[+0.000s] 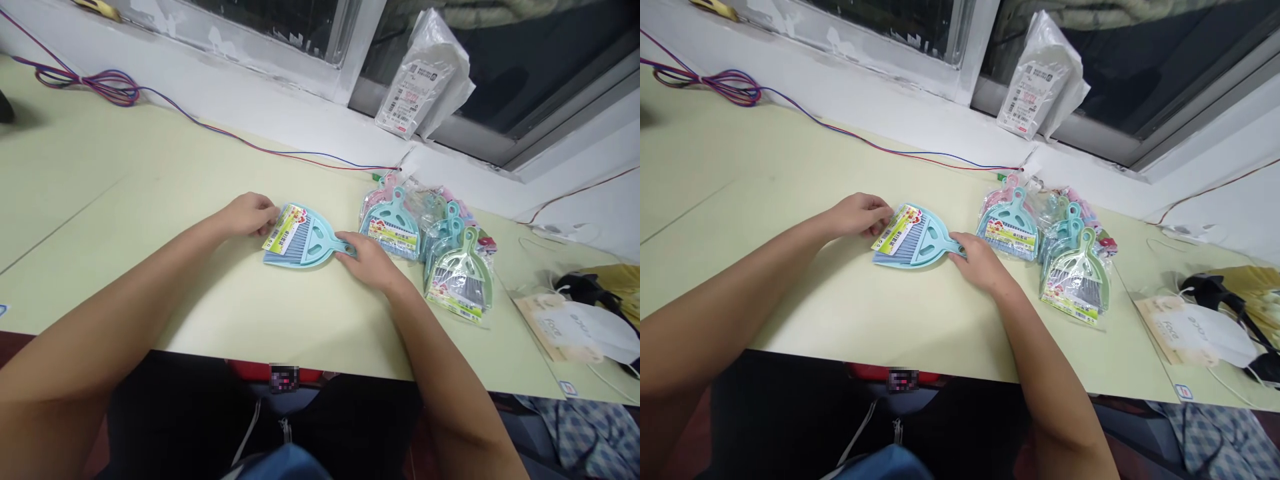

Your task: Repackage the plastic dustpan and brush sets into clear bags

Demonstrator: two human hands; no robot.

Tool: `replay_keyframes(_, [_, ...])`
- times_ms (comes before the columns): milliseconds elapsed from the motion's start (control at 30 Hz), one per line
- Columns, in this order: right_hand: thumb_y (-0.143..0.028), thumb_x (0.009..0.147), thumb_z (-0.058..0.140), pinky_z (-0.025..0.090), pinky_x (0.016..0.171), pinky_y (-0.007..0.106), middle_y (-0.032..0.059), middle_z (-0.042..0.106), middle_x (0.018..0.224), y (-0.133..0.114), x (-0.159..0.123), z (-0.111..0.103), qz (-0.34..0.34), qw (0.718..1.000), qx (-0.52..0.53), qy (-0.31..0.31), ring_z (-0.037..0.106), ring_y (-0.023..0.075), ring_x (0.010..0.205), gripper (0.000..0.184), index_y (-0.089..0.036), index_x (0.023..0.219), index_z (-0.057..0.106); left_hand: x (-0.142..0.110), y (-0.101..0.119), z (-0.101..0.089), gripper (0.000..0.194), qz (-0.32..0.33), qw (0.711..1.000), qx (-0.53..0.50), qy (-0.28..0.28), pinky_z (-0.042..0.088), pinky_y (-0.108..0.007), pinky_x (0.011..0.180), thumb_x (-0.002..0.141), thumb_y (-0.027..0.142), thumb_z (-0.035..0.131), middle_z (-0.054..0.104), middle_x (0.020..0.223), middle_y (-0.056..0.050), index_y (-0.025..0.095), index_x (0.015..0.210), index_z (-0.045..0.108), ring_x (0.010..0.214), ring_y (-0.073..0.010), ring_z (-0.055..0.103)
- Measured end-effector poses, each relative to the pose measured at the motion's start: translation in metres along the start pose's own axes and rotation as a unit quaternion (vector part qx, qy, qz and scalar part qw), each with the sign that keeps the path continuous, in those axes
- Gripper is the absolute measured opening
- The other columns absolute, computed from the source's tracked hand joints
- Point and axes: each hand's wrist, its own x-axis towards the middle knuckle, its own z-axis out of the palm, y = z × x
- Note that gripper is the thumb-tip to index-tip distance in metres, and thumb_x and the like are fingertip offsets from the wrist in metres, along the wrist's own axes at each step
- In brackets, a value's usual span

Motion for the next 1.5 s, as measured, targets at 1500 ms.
replay_keyframes(1500, [-0.026, 0.089, 0.075, 0.056, 0.085, 0.035, 0.0028, 0.082, 0.106, -0.031, -0.005, -0.015, -0.016, 0.994, 0.063, -0.092, 0.073, 0.0233, 0.088, 0.038, -0.026, 0.126, 0.082, -0.054, 0.033, 0.069, 0.019, 0.356, 0.887, 0.283, -0.083, 0.050, -0.039, 0.088, 0.092, 0.019, 0.063, 0.072, 0.097, -0.011, 0.017, 0.109, 0.071, 0.104, -0.0295, 0.065])
